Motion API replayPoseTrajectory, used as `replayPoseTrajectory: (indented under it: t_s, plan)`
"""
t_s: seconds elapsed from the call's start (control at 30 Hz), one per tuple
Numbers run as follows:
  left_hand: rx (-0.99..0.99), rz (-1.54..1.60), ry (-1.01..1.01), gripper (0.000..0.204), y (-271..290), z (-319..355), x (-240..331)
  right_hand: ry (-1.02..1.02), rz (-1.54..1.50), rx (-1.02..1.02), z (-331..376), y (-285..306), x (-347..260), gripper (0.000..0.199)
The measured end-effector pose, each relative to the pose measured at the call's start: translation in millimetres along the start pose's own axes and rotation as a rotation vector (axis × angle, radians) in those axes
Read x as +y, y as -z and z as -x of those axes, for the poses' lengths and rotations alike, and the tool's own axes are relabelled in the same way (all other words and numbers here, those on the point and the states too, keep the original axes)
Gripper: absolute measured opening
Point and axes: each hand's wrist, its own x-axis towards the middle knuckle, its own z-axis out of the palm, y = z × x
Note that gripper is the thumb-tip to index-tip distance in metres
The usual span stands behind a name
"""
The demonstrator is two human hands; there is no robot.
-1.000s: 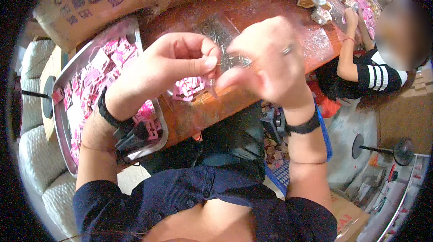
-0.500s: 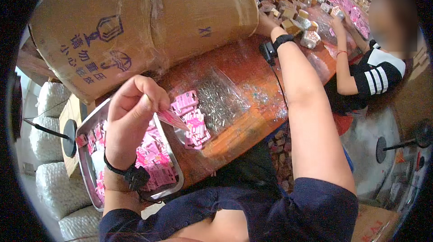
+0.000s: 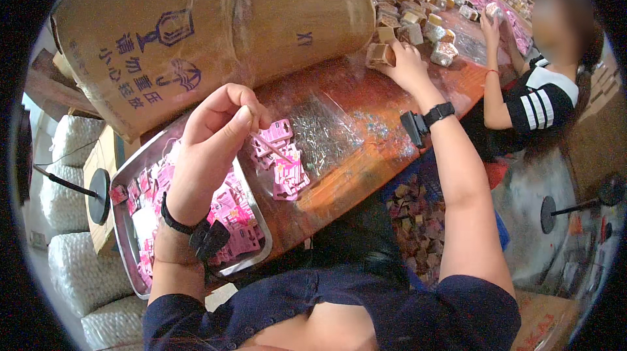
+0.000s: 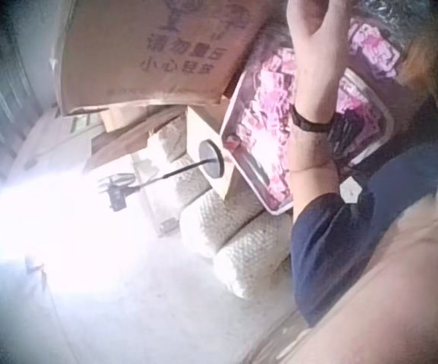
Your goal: Wrapping small decorated cake-shaped products in plastic and attaching product labels.
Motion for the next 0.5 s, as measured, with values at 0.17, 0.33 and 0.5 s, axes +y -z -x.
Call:
replayPoseTrajectory:
  t_s: [0.17,0.33,0.5]
  plan:
    - [0.009,-0.001,0.0,0.011,-1.7,3.7,-0.7,0.059,-0.188,-0.154,41.0,38.3,-18.1,0.063]
    - [-0.026,0.052,0.0,0.011,-1.7,-0.4,-10.3,0.218,-0.316,-0.216,83.8,64.8,-37.6,0.062]
    - [-0.005,0.08,0.027,0.013,-6.4,-2.6,-16.2,0.222,-0.455,0.091,98.2,74.0,-57.3,0.055]
